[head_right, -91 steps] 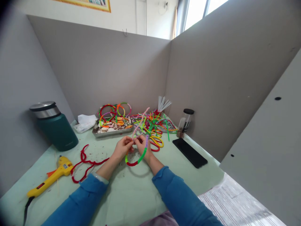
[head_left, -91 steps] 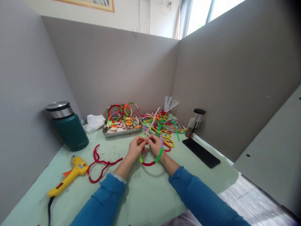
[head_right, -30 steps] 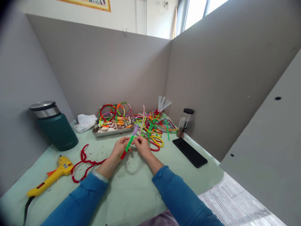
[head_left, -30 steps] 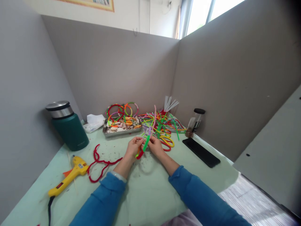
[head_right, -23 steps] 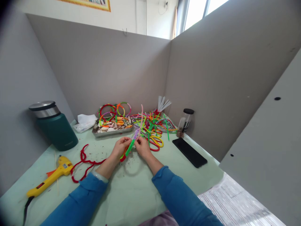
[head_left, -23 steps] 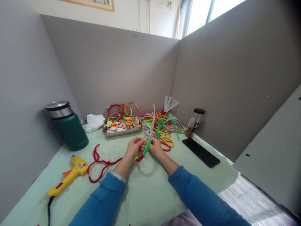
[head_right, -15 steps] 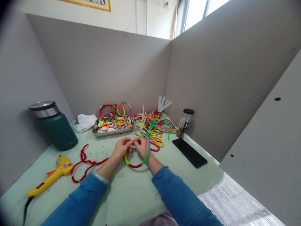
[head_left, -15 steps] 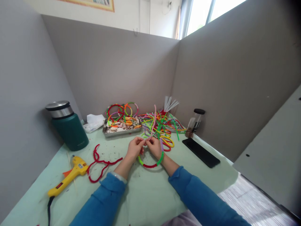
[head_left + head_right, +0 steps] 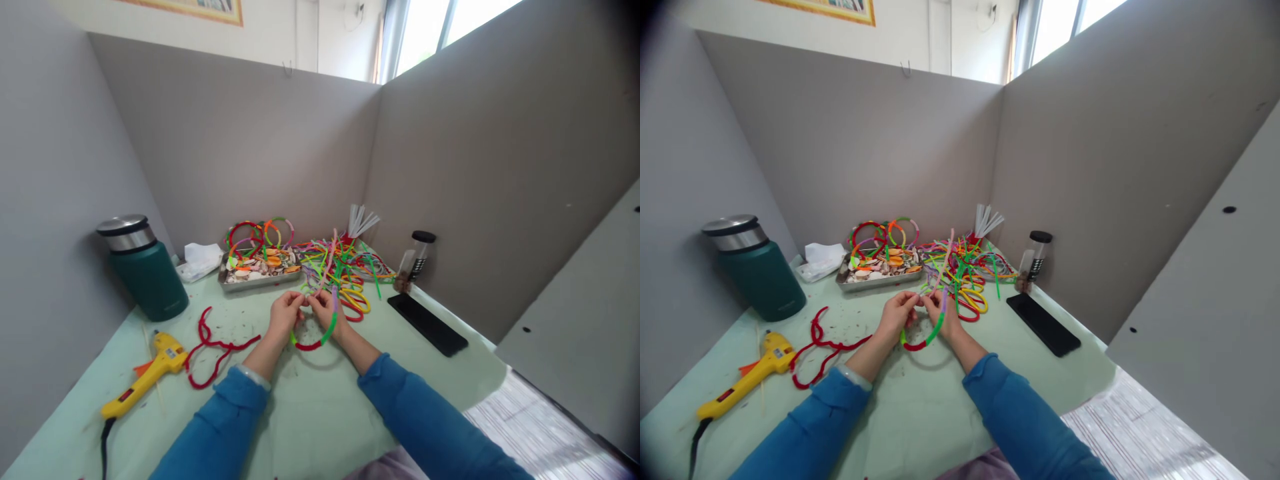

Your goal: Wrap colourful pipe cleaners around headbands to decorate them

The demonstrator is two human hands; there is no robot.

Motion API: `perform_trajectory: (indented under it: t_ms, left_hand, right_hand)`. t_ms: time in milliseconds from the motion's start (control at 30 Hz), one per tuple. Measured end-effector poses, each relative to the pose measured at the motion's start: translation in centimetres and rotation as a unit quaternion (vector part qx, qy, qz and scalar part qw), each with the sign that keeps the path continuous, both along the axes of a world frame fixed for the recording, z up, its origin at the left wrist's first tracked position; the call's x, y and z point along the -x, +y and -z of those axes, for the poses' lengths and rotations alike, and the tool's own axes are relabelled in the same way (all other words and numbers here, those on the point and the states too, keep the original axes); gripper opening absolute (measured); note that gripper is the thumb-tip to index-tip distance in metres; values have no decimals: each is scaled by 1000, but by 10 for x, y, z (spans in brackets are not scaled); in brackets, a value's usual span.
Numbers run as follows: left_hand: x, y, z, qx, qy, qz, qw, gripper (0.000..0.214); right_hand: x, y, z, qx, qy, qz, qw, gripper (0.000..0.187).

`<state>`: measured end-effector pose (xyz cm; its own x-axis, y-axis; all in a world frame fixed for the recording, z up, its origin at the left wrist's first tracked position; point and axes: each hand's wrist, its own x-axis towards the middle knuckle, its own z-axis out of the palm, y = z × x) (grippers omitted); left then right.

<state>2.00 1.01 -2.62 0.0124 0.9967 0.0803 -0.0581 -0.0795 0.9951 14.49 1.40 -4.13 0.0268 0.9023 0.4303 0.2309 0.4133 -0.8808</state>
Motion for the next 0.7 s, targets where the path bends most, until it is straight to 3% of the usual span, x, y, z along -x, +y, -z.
perform_trajectory:
  t_ms: [333,567,700]
  left_hand:
    - [3,-6,-16,49,-117,89,988,38]
    - [11,-5,-10,32,-73,229,970,34]
    - [10,-2,-5,16,-56,260,964,36]
  right_hand:
    - [0,1,-6,98,164,-28,981,28]
    - [-5,-4,-13,119,242,-98,958,30]
    - [-7,-2,-10,137,276,-157,938,27]
